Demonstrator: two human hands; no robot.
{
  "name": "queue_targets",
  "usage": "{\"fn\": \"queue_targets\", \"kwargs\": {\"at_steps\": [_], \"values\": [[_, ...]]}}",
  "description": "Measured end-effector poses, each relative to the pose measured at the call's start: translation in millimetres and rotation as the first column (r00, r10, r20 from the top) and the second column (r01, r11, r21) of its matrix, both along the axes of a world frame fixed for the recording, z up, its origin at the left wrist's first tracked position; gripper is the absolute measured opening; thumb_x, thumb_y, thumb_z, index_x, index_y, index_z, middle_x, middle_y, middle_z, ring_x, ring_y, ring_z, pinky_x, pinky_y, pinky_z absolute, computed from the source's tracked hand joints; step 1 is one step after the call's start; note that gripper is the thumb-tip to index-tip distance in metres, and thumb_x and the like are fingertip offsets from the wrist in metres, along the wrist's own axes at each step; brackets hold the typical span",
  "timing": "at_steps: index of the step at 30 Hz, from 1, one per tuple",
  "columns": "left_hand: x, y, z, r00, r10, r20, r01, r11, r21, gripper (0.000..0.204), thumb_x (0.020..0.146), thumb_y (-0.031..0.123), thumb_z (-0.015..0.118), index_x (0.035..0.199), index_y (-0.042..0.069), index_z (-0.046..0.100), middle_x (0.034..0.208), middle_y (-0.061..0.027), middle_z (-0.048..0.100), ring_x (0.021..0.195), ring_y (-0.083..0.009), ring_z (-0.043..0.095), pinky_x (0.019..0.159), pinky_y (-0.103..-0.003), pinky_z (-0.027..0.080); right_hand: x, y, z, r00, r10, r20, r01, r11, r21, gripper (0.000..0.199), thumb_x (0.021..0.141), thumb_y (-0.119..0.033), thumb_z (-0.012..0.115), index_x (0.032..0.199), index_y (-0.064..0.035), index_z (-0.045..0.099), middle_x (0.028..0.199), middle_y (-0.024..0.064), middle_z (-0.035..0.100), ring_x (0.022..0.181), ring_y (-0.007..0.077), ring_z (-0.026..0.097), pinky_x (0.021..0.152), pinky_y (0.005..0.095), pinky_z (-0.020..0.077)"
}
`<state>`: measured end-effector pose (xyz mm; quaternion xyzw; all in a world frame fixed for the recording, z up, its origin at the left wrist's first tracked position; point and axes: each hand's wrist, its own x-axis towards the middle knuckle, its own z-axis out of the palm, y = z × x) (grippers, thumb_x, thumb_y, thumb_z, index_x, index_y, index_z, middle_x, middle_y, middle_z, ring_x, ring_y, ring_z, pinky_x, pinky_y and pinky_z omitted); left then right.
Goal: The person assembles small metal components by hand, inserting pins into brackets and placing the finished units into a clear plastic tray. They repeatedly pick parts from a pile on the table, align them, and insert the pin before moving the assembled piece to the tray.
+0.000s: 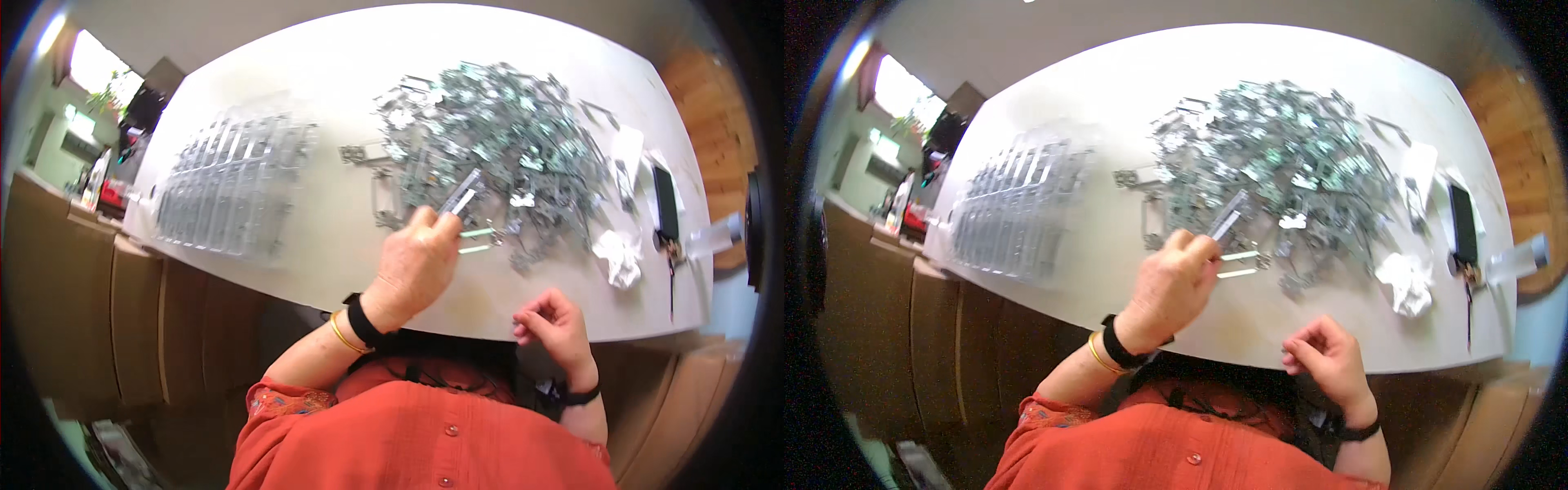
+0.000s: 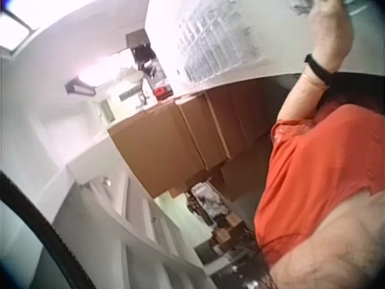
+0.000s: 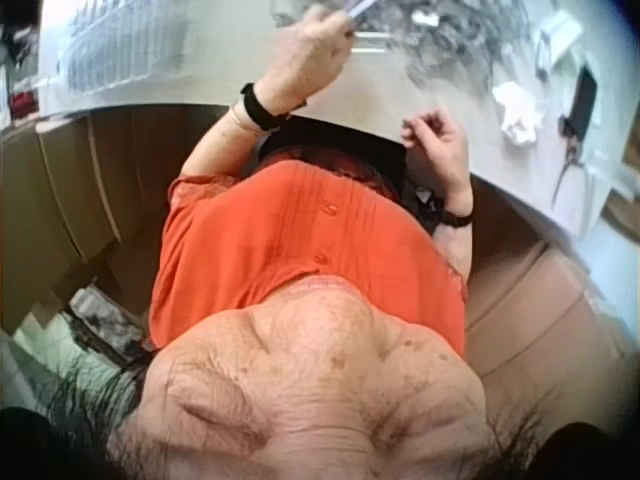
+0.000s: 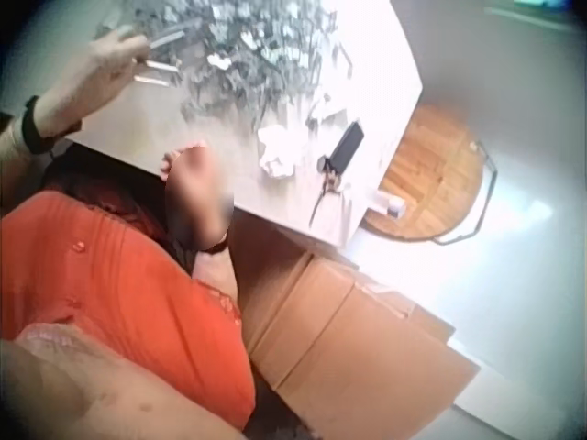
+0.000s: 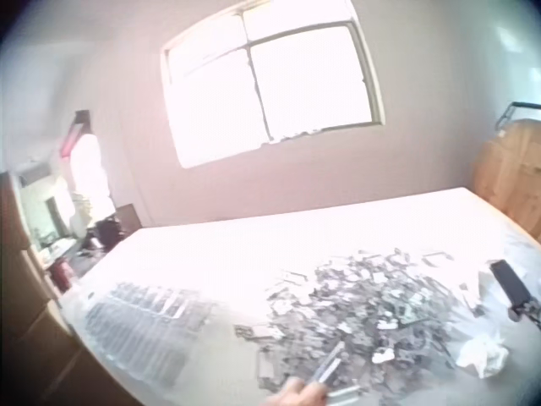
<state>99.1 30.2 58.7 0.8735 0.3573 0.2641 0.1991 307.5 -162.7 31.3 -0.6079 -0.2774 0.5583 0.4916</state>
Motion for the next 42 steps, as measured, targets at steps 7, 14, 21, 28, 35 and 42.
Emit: {"fn": "queue_targets", "kwargs": {"at_steps": [7,14,21,28,35,42], "values": [[-46.1,-18.2,-5.2,0.993,-0.045,0.108,0.063,0.985,-0.162,0.009,0.095,0.008,0.069,0.102,0.006,0.063,0.093,-0.0162,0.063,0.082,-0.0404,0.066,0.071,-0.047,0.054,-10.0,-3.3,0.1,0.994,-0.049,0.101,0.048,0.999,0.01,0.011,0.1,-0.004,0.073,0.098,-0.0008,0.062,0.085,0.0092,0.073,0.074,0.0139,0.073,0.062,0.0275,0.062],[-86.6,-25.1,-32.0,0.991,0.006,0.13,0.025,0.971,-0.237,0.012,0.097,0.009,0.07,0.105,0.004,0.063,0.097,-0.0169,0.064,0.085,-0.0396,0.067,0.074,-0.045,0.055,-19.3,-3.6,-5.1,0.978,-0.038,0.203,0.028,0.998,0.055,0.016,0.102,-0.011,0.073,0.101,-0.0034,0.06,0.088,0.0078,0.072,0.069,0.0113,0.07,0.056,0.025,0.0583],[-96.1,-30.3,-41.6,0.984,0.04,0.174,-0.004,0.98,-0.2,0.034,0.093,0.013,0.077,0.121,0.004,0.061,0.109,-0.0182,0.064,0.087,-0.0375,0.069,0.073,-0.045,0.057,-31.8,3.0,-2.7,0.95,-0.074,0.302,0.064,0.997,0.044,0.013,0.103,-0.011,0.072,0.101,-0.0053,0.06,0.088,0.0051,0.071,0.066,0.009,0.067,0.051,0.0211,0.0519],[-100.9,-38.4,-42.5,0.977,-0.006,0.213,0.025,0.996,-0.088,0.062,0.086,0.014,0.083,0.14,0.006,0.054,0.122,-0.0179,0.06,0.088,-0.0343,0.07,0.077,-0.043,0.061,-51.8,16.1,-4.9,0.948,-0.071,0.309,0.03,0.99,0.135,0.012,0.101,-0.003,0.073,0.104,-0.0034,0.062,0.099,0.0057,0.071,0.076,0.0095,0.067,0.065,0.0233,0.055],[-109.5,-42.8,-50.2,0.986,-0.078,0.15,0.081,0.997,-0.016,0.059,0.084,0.011,0.082,0.138,0.004,0.059,0.122,-0.0172,0.058,0.094,-0.0327,0.069,0.079,-0.042,0.059,-63.3,28.1,-7.9,0.729,-0.125,0.673,-0.154,0.928,0.339,0.012,0.097,-0.001,0.075,0.102,-0.002,0.064,0.1,0.0096,0.071,0.078,0.0124,0.066,0.072,0.027,0.0549],[-109.7,-45.0,-57.7,0.983,-0.09,0.159,0.084,0.995,0.047,0.053,0.085,0.009,0.079,0.134,0.001,0.061,0.114,-0.0175,0.062,0.097,-0.0347,0.068,0.085,-0.042,0.056,-66.6,29.3,-18.0,0.726,-0.075,0.684,-0.171,0.943,0.286,0.012,0.098,-0.003,0.075,0.1,-0.0026,0.064,0.097,0.0086,0.071,0.08,0.0133,0.064,0.073,0.0273,0.0527]]}}
